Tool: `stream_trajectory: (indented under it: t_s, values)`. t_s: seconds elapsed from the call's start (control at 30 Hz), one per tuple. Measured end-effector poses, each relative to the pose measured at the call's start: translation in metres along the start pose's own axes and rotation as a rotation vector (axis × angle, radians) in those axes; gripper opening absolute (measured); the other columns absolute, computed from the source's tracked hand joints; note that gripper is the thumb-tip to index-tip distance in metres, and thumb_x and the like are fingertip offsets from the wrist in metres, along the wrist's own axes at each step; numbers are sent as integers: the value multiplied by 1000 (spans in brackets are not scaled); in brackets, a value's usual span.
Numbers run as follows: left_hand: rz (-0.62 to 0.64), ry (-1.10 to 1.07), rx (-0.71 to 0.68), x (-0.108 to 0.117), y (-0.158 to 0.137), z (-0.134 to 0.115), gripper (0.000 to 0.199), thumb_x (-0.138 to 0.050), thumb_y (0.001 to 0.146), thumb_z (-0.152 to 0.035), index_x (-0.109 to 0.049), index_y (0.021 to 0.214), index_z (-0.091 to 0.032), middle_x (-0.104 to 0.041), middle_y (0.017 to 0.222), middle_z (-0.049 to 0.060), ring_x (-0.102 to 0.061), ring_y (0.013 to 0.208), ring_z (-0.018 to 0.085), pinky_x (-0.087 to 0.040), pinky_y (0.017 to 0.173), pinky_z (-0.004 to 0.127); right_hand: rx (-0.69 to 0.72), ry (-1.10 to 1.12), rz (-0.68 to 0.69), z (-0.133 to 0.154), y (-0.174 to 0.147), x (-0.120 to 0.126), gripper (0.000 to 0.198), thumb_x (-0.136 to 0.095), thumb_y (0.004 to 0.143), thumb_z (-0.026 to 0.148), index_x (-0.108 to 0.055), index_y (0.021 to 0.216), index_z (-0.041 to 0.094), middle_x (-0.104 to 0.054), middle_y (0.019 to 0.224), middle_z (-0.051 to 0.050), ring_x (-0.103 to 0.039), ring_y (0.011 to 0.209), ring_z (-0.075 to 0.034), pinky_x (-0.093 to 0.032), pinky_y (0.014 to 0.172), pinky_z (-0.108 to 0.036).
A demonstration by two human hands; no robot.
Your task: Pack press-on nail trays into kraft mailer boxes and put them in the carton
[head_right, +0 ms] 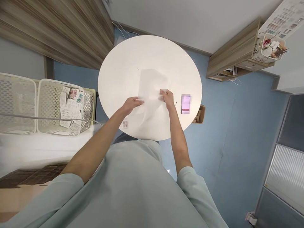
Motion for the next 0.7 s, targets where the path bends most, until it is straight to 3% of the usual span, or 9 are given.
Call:
stream_trajectory:
  t_s: [0.1, 0.27, 0.37, 0.47, 0.6, 0.7]
  values:
    - [-135, -2, 20, 9, 2, 15, 48, -91, 73, -31, -76, 116, -15, -80, 113, 13, -76, 111, 28, -56, 110, 46, -32, -18, -10, -4, 17, 5, 57, -89, 76, 72, -67, 90, 21, -75, 95, -3, -67, 81, -14, -61, 75, -28]
    - [-264, 52, -8, 24, 10, 14, 43, -83, 82, -27, -73, 122, -16, -77, 103, 9, -78, 94, 24, -61, 103, 47, -87, 22, 3, -16, 21, 6, 56, -85, 79, 75, -69, 92, 23, -77, 95, -3, -71, 83, -15, -62, 81, -31]
    - [-340, 34, 0, 27, 16, 10, 38, -80, 86, -24, -72, 122, -15, -75, 103, 8, -77, 86, 20, -62, 102, 44, -82, 52, 174, -28, 6, -6, 55, -87, 78, 74, -74, 95, 23, -80, 97, -5, -76, 98, -20, -61, 95, -35]
    - [-388, 13, -19, 27, 23, 6, 36, -78, 88, -22, -71, 123, -15, -75, 103, 7, -76, 83, 19, -62, 101, 43, -90, -3, 311, -44, -15, -12, 52, -97, 68, 65, -77, 90, 22, -81, 98, -5, -76, 105, -22, -58, 102, -37]
    - [-438, 17, -58, 28, 26, 4, 37, -77, 91, -23, -70, 126, -17, -76, 107, 8, -77, 83, 19, -62, 99, 41, -173, -12, 261, -62, -36, -2, 53, -97, 66, 66, -76, 86, 21, -80, 91, -3, -75, 90, -20, -61, 95, -37]
    - [-388, 37, -40, 26, 23, 10, 46, -82, 90, -31, -67, 131, -18, -77, 114, 11, -78, 88, 20, -62, 99, 41, -182, -31, 184, -66, -40, 11, 54, -97, 66, 67, -73, 83, 22, -77, 85, -2, -70, 78, -17, -64, 87, -36]
Point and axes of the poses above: each hand's wrist, its own y-axis towards the middle knuckle, its own x-axis out of the back of the hand, z = x × y, the point moved 3 cm from there along y, towards the middle knuckle
